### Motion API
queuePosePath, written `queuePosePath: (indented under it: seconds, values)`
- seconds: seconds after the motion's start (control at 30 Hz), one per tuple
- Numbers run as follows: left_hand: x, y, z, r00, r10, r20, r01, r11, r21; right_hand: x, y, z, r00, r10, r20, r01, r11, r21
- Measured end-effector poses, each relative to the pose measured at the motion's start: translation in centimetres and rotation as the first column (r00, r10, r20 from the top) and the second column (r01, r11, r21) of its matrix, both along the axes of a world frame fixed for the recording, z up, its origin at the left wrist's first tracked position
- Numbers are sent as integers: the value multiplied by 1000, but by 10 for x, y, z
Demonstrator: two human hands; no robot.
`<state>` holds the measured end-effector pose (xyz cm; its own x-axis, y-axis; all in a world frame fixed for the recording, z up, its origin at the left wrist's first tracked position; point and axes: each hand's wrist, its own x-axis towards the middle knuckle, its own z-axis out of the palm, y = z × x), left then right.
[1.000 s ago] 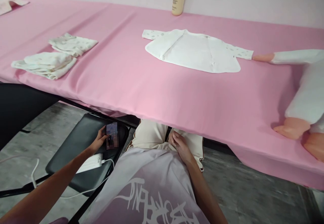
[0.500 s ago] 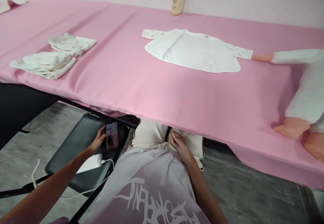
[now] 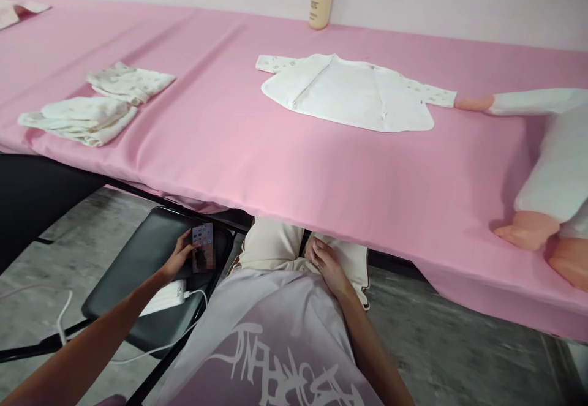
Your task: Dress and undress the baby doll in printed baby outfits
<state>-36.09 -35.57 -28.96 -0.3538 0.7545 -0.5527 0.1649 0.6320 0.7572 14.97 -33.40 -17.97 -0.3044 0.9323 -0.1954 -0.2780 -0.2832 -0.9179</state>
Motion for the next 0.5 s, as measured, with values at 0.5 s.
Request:
queuePosePath:
  seconds: [0.5]
  values:
    - [24, 7, 27, 993, 63, -101, -63, 998, 5, 1, -2, -3, 1000, 5, -4, -5, 1000, 5]
